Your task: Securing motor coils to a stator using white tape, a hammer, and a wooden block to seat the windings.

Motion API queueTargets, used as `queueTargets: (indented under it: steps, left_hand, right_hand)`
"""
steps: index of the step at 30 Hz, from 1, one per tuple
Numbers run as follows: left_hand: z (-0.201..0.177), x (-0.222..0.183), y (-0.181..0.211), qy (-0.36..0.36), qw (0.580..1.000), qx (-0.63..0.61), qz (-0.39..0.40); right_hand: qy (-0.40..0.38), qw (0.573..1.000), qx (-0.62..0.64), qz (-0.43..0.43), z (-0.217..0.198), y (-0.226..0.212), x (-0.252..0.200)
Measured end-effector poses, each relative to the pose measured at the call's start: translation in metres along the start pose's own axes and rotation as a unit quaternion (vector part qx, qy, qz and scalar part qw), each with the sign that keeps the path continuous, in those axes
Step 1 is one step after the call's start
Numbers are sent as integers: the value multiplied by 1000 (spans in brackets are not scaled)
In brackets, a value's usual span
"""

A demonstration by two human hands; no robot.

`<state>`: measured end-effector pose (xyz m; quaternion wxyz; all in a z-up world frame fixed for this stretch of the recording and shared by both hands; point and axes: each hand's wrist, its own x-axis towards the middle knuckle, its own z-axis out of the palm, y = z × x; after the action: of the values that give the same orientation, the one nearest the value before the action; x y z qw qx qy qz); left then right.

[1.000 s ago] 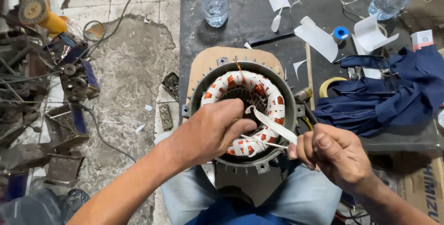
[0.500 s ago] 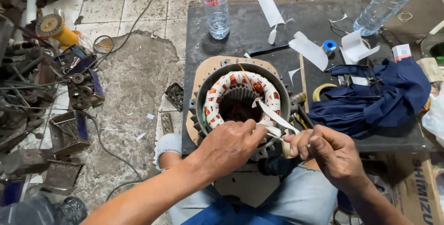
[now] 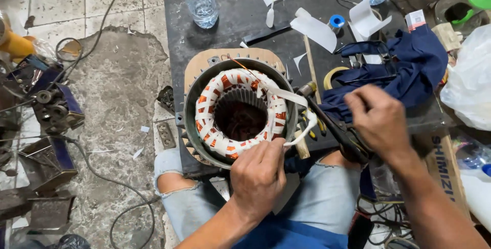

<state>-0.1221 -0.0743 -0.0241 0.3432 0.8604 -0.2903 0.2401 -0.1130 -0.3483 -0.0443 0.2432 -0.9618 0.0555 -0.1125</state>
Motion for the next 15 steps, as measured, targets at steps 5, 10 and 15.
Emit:
queueTargets:
  steps: [5,10,15]
  left_hand:
    - [-1,3,-7,35,998,-30,46]
    - [0,-1,-14,48,994,-24,96]
    - [-6,2,-20,50,985,20,161]
  right_hand:
    - [-226,952,-148,142,88,64,-25]
    - [-200,967,-138,77,91,65,-21]
    - [-229,940,-13,251,59,42,-2]
